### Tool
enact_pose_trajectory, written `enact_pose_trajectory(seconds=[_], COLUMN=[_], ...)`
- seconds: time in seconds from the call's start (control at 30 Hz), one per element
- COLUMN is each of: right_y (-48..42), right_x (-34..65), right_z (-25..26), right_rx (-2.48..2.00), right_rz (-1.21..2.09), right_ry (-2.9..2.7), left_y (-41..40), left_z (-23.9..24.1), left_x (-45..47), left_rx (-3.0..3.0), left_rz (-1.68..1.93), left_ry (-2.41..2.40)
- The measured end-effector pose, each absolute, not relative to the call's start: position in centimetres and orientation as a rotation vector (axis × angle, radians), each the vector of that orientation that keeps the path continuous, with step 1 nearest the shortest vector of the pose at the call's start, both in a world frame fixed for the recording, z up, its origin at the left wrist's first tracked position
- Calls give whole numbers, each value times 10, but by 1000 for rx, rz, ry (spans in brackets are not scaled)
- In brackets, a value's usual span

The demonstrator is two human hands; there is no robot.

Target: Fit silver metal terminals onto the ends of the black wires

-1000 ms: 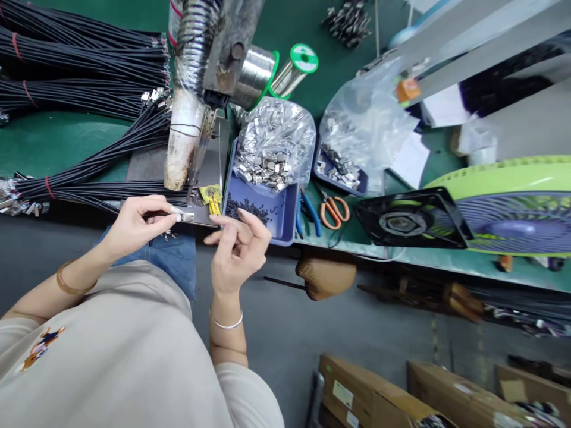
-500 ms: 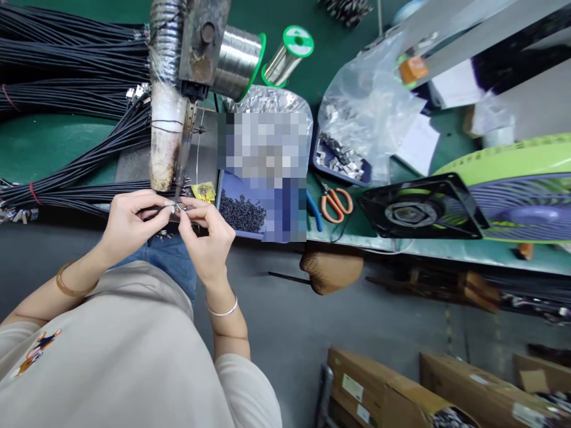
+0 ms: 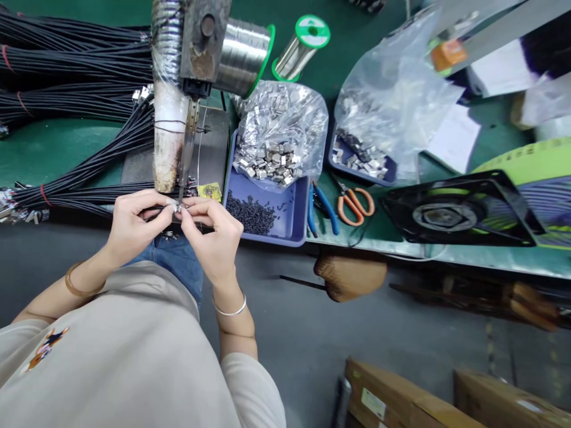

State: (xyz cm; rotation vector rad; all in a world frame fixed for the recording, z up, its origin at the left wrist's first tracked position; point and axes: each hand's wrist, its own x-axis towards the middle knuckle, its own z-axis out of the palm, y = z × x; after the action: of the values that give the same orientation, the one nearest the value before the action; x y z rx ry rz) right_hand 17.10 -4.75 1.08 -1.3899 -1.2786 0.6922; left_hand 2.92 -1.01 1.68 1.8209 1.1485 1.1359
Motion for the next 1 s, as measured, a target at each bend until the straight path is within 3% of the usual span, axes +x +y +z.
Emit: enact_pose_trajectory(seconds=[0.57, 0.8, 1.0], right_y=[-55, -78, -71], right_x=[177, 199, 235], right_z=[9, 31, 38], right_rx=[-1423, -1253, -1781], right_rz=[682, -286, 238], right_ry=[-1314, -1163, -1428], left_y=[-16, -28, -26], left_z=[17, 12, 1], left_x=[27, -1, -24], left_rx=[1830, 1953, 1901], left_rz=[1050, 675, 989], left_ry=[1181, 856, 991])
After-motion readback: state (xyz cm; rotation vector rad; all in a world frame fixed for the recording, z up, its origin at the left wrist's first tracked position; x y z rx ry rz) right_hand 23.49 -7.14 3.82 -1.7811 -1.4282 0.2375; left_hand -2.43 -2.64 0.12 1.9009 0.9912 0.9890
